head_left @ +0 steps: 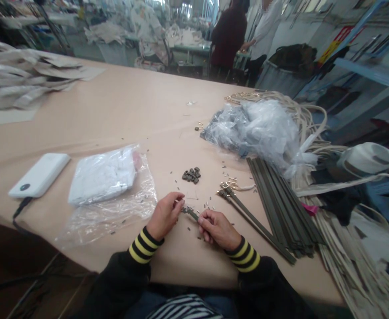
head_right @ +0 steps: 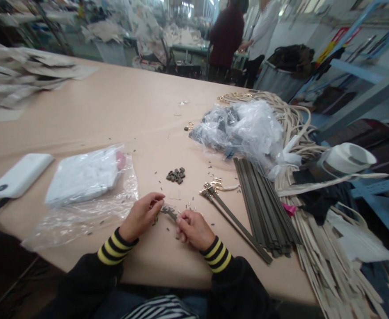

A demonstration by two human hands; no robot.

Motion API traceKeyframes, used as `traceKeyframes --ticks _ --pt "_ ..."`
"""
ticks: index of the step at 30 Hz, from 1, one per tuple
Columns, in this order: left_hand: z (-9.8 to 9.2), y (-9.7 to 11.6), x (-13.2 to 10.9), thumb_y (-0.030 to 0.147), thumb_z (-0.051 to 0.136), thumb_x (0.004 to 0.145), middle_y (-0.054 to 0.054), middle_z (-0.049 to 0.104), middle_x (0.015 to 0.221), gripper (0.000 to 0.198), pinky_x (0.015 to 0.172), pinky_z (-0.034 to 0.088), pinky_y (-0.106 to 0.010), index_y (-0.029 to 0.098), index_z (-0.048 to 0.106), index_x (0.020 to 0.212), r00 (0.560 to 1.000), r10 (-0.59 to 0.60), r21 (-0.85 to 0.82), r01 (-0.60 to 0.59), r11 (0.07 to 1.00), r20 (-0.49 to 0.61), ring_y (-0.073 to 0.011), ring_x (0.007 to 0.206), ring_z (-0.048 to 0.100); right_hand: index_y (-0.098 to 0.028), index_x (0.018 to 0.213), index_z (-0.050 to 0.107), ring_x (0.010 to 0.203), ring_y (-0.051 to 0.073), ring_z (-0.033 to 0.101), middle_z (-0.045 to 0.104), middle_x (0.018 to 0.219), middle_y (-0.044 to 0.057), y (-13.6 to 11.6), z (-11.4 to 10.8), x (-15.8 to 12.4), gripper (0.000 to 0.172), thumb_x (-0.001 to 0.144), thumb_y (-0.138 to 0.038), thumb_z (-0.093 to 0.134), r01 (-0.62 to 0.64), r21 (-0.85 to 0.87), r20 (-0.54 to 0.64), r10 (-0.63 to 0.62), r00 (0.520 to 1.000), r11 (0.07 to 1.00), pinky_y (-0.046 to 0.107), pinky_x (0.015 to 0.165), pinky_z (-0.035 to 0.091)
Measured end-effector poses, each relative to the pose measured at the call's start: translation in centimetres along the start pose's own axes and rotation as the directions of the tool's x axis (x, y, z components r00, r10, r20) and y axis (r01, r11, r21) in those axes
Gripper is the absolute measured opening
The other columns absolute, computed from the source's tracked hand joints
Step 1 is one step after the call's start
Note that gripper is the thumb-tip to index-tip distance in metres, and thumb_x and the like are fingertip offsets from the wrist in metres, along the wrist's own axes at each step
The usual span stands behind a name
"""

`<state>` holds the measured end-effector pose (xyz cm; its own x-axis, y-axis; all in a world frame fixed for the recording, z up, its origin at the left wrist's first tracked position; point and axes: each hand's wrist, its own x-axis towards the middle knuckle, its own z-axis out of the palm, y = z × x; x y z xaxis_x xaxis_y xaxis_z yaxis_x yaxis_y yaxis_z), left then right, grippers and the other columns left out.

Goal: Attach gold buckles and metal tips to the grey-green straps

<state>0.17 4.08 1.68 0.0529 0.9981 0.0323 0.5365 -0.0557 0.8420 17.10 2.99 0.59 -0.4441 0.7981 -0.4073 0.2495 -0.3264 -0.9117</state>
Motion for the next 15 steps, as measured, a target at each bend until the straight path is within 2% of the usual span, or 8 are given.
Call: traceKeyframes --ticks 3,6,9,15 --pt "-0.2 -0.1 3.8 0.015 0.041 0.079 -0.008 0.056 0.087 0.019 0.075 0.041 -0.03 0.014 0.056 0.09 0.992 0.129 0.259 -0.121 0.958 -0.014 -0.0173 0.079 0.052 -0.016 0.066 0.043 0.032 0.003 0.04 0.047 0.045 -0.007 0.5 -0.1 0.2 0.028 0.076 -0.043 0.046 0.009 0.04 -0.009 -0.008 1.0 0.999 0.014 0.031 0.03" --pt "0.4 0.0 6.6 0.012 0.041 0.077 -0.009 0.053 0.089 0.019 0.078 0.04 -0.031 0.014 0.057 0.087 0.99 0.137 0.416 -0.141 0.899 0.04 -0.0192 0.085 0.05 -0.016 0.067 0.044 0.032 0.003 0.04 0.048 0.046 -0.007 0.6 -0.1 0.3 0.031 0.075 -0.045 0.047 0.01 0.056 -0.005 -0.01 1.0 0.998 0.014 0.031 0.031" --pt "1.0 -0.2 7.8 0.011 0.044 0.075 -0.008 0.051 0.083 0.013 0.073 0.041 -0.033 0.014 0.056 0.079 0.994 0.101 0.438 -0.11 0.892 0.043 -0.0204 0.08 0.051 -0.016 0.066 0.044 0.031 0.003 0.04 0.048 0.045 -0.008 0.5 -0.2 0.3 0.032 0.074 -0.047 0.047 -0.003 0.074 0.0 0.003 1.0 0.997 0.014 0.031 0.031" --pt "0.7 -0.9 7.2 0.011 0.046 0.073 -0.006 0.052 0.079 0.007 0.073 0.041 -0.034 0.015 0.049 0.077 0.997 0.07 0.371 -0.061 0.927 -0.011 -0.0191 0.077 0.052 -0.016 0.066 0.044 0.032 0.004 0.042 0.048 0.042 -0.007 0.6 -0.2 0.6 0.031 0.074 -0.045 0.047 0.011 0.091 0.017 -0.013 1.0 0.996 0.015 0.033 0.034"
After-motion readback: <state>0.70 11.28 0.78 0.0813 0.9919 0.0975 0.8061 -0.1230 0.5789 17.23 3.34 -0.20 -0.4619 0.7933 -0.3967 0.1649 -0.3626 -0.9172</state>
